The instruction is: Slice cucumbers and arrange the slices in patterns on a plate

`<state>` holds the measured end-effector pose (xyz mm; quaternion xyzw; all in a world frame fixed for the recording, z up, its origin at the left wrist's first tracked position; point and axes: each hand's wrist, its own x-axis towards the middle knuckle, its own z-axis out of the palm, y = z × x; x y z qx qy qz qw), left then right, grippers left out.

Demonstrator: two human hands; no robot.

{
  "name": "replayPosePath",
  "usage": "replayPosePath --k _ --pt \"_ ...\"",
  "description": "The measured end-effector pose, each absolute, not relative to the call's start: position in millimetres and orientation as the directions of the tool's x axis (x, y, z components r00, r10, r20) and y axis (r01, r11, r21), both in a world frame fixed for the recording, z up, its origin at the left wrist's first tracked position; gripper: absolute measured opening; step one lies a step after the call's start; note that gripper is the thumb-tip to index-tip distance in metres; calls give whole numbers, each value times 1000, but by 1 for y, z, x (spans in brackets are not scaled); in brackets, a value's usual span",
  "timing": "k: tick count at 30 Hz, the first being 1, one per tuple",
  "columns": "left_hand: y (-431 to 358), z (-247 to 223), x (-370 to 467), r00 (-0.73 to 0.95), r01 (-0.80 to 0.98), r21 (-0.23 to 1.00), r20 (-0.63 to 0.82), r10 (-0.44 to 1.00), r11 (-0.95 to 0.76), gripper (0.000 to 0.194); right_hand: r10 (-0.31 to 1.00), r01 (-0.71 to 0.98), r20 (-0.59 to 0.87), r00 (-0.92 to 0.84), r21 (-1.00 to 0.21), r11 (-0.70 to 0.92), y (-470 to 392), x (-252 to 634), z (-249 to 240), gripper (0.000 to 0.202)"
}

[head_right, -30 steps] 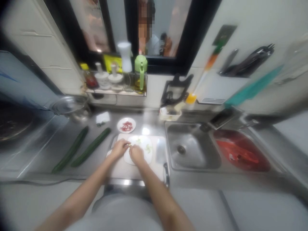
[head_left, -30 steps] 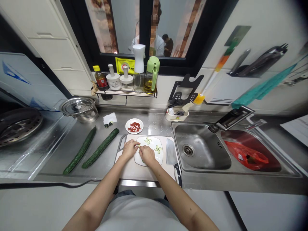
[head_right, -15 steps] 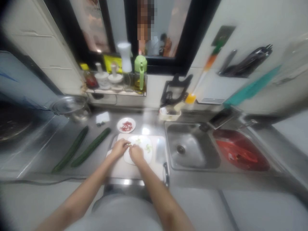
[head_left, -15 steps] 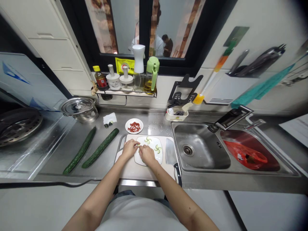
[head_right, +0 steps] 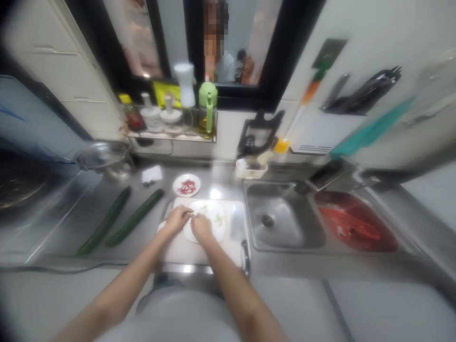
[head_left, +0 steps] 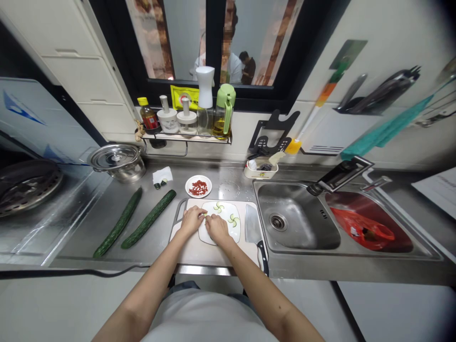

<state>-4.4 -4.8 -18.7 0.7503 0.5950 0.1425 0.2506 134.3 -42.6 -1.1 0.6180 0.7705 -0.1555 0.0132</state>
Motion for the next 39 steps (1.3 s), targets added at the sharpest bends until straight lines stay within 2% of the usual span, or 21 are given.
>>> replayPosePath --k 8,13,18,21,28,32,36,39 --pt "-5 -19 -4 243 816 557 -92 966 -153 26 948 955 -213 -235 -231 185 -42 134 0 31" --pt "-5 -24 -6 202 752 651 -73 977 -107 28 952 956 -209 -224 -238 172 -42 135 -1 30" --pt "-4 -28 -12 75 692 720 -13 997 -42 28 954 955 -193 -227 -236 180 -42 135 -2 28" --pt "-8 -25 -14 36 711 703 -8 999 -21 28 950 955 -197 -242 -220 197 -42 135 -1 29" --pt "-14 -16 -8 126 762 642 -21 992 -83 25 957 953 -177 -231 -240 186 -43 135 2 29" --pt "-11 -22 -15 -18 739 674 11 1000 6 28 983 937 -105 -149 -332 106 -47 140 12 30" --pt "-10 -31 -40 -179 726 682 67 982 86 28 990 816 141 -12 -571 92 -60 163 28 34" --pt "-13 -36 -60 -213 743 659 68 975 117 28 962 745 258 90 -658 107 -75 192 35 34"
